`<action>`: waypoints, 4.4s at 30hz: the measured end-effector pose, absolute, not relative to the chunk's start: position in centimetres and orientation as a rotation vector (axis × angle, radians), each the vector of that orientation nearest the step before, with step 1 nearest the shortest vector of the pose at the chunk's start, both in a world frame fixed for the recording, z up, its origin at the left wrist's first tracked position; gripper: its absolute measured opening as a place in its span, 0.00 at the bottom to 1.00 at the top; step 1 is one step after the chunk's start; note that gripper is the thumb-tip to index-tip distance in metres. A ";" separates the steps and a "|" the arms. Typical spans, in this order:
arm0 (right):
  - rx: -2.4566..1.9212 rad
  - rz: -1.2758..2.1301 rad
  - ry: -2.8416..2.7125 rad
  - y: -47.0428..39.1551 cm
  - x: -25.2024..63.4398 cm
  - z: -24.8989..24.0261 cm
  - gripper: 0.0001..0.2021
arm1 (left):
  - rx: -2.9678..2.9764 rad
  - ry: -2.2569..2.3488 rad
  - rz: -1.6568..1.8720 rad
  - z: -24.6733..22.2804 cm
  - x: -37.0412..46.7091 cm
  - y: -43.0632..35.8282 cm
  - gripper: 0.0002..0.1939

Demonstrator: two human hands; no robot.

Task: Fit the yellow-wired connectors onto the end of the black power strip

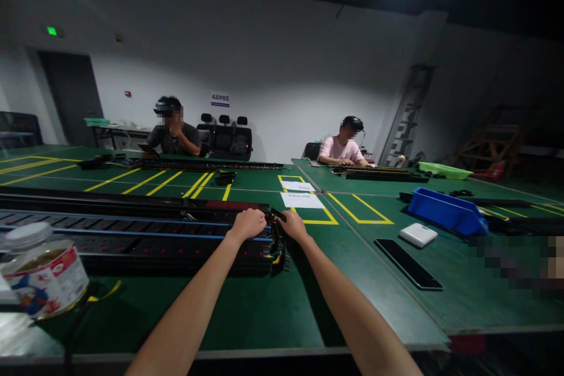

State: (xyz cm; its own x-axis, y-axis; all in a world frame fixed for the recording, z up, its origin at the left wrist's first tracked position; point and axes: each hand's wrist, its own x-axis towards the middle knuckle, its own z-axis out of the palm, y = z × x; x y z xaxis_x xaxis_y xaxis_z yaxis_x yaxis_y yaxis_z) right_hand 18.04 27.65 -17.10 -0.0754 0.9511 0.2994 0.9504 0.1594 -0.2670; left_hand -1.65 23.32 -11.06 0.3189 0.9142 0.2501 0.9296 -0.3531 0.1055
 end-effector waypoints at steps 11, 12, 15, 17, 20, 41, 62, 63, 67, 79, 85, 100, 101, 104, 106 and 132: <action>-1.683 0.103 -2.159 23.2 25.1 -17.9 0.14 | -2.534 -1.734 -0.417 -10.8 -1.8 22.8 0.16; -1.687 0.116 -2.151 22.9 25.5 -17.9 0.14 | -2.532 -1.734 -0.411 -10.8 -1.8 22.8 0.17; -1.694 0.164 -2.143 22.2 25.9 -17.7 0.15 | -2.517 -1.736 -0.399 -10.9 -1.8 22.8 0.17; -1.709 0.189 -2.138 22.1 25.8 -17.5 0.15 | -2.506 -1.738 -0.393 -10.9 -1.7 22.8 0.17; -1.711 0.206 -2.133 22.3 25.7 -17.4 0.15 | -2.499 -1.738 -0.384 -11.0 -1.7 22.9 0.17; -1.708 0.203 -2.121 22.4 25.7 -17.2 0.14 | -2.512 -1.709 -0.364 -10.6 -1.8 22.9 0.17; -1.740 0.202 -2.138 22.0 25.5 -16.7 0.15 | -2.517 -1.719 -0.371 -10.9 -1.9 23.4 0.18; -1.742 0.200 -2.137 22.0 25.5 -16.7 0.15 | -2.519 -1.717 -0.372 -10.9 -1.9 23.4 0.18; -1.765 0.195 -2.132 22.1 25.4 -16.6 0.14 | -2.511 -1.740 -0.370 -10.6 -1.8 23.0 0.18; -1.756 0.191 -2.131 22.4 25.5 -17.1 0.14 | -2.497 -1.753 -0.352 -10.6 -1.7 23.1 0.17; -1.746 0.188 -2.132 22.4 25.5 -17.0 0.14 | -2.501 -1.737 -0.353 -10.6 -1.8 23.1 0.17; -1.731 0.183 -2.148 22.3 25.5 -16.9 0.15 | -2.509 -1.731 -0.377 -10.5 -1.8 23.1 0.17; -1.734 0.182 -2.148 22.3 25.5 -16.9 0.15 | -2.510 -1.728 -0.376 -10.5 -1.7 23.1 0.17; -1.754 0.182 -2.142 22.3 25.5 -16.9 0.15 | -2.507 -1.743 -0.365 -10.5 -1.7 23.1 0.17; -1.760 0.187 -2.140 22.2 25.5 -16.8 0.15 | -2.502 -1.759 -0.356 -10.4 -1.6 23.0 0.17; -1.759 0.198 -2.139 22.2 25.5 -16.8 0.15 | -2.522 -1.727 -0.367 -10.6 -1.8 23.2 0.17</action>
State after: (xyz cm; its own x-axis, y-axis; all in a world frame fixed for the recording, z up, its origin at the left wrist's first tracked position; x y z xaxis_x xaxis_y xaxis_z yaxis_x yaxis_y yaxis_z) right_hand 25.52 22.21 -16.76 -0.1577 0.9694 0.1880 0.9185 0.2139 -0.3327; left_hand -1.81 23.25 -10.60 0.3428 0.9106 0.2308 0.9257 -0.3693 0.0819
